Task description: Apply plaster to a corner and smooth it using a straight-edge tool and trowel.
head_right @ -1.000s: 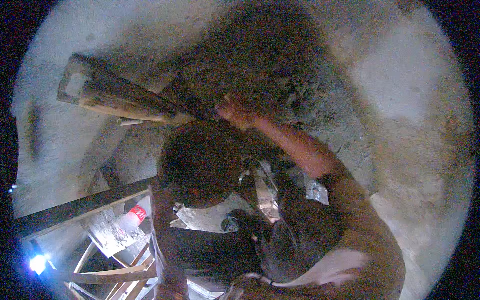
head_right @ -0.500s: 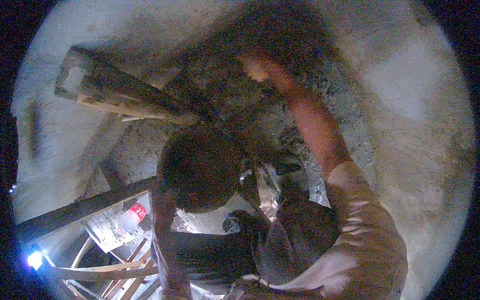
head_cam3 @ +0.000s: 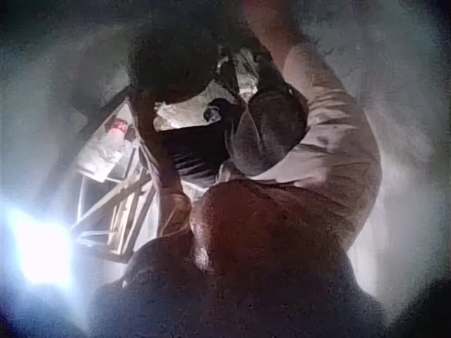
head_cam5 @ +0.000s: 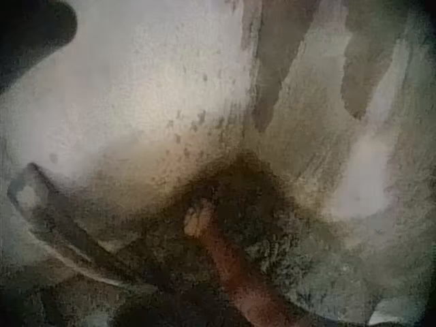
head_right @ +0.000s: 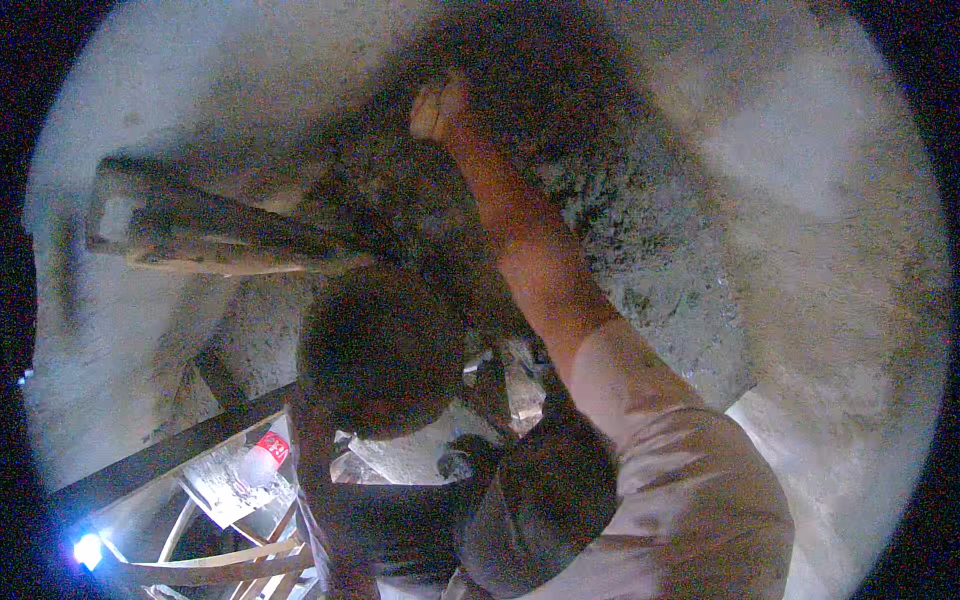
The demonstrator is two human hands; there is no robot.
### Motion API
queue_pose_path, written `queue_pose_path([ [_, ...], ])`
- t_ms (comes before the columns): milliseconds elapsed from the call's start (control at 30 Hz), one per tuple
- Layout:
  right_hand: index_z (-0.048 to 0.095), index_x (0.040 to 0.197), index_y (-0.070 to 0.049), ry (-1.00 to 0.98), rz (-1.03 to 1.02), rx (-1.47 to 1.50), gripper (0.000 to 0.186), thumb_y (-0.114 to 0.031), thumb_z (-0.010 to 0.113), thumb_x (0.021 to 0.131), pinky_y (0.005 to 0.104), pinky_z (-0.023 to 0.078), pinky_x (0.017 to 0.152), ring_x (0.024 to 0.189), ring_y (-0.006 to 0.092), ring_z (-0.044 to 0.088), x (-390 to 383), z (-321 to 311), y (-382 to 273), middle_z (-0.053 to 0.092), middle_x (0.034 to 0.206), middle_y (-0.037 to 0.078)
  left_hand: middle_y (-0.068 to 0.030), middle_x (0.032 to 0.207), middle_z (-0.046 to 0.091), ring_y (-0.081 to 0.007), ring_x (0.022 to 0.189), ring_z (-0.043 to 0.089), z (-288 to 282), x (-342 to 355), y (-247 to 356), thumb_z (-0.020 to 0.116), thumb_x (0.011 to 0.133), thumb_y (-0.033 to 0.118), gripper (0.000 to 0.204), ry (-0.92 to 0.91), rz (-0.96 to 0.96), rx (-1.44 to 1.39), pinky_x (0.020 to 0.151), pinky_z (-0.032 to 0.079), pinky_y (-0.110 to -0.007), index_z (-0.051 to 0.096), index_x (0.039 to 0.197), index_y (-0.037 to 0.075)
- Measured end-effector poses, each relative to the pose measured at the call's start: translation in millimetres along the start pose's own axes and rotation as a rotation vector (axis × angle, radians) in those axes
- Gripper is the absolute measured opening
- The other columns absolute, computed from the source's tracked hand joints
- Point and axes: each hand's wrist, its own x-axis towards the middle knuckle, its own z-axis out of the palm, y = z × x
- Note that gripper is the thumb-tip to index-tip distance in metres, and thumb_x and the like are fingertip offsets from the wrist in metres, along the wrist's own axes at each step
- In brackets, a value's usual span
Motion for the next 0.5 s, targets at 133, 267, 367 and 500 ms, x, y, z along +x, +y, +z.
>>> queue_pose_path([
  [133, 0.057, 0.081, -0.012, 0.020, -0.144, 0.145, 0.043, -0.050, 0.041, 0.092, 0.0486, 0.039, 0.049, 0.057, 0.0289, 0.052, -0.5, -19.9, 5.1, 0.057, 0.066, 0.005, -0.0171, 0.103, 0.066, -0.0260, 0.093, 0.061, -13.4, -0.4, -4.8, 0.072, 0.081, 0.022, 0.039, 0.105, -0.057, 0.189, 0.081, 0.049, -0.041, 0.061, 0.109, -0.003],
  [267, 0.060, 0.088, -0.010, -0.198, -0.024, 0.419, 0.043, -0.049, 0.040, 0.094, 0.0479, 0.043, 0.050, 0.058, 0.0295, 0.053, 4.6, 3.6, 15.5, 0.058, 0.070, 0.006, -0.0181, 0.097, 0.065, -0.0304, 0.090, 0.060, -19.7, -8.0, 4.6, 0.072, 0.080, 0.024, 0.040, 0.130, -0.103, 0.178, 0.082, 0.047, -0.045, 0.061, 0.106, -0.004],
  [367, 0.062, 0.094, -0.009, -0.273, -0.187, 0.166, 0.040, -0.044, 0.041, 0.095, 0.0464, 0.048, 0.055, 0.060, 0.0311, 0.054, 67.4, -98.2, -108.6, 0.062, 0.075, 0.010, -0.0168, 0.092, 0.064, -0.0311, 0.088, 0.060, 19.9, 19.8, 9.4, 0.071, 0.079, 0.020, 0.035, 0.104, -0.067, 0.319, 0.079, 0.047, -0.044, 0.060, 0.102, -0.004],
  [500, 0.062, 0.096, -0.008, 0.299, -0.284, -0.066, 0.043, -0.045, 0.041, 0.095, 0.0493, 0.048, 0.059, 0.063, 0.0315, 0.055, 38.3, -41.9, -28.3, 0.062, 0.077, 0.012, -0.0178, 0.092, 0.064, -0.0288, 0.087, 0.060, -7.7, 2.4, 2.0, 0.069, 0.079, 0.018, 0.032, 0.187, -0.162, 0.040, 0.078, 0.048, -0.043, 0.060, 0.101, -0.004],
])
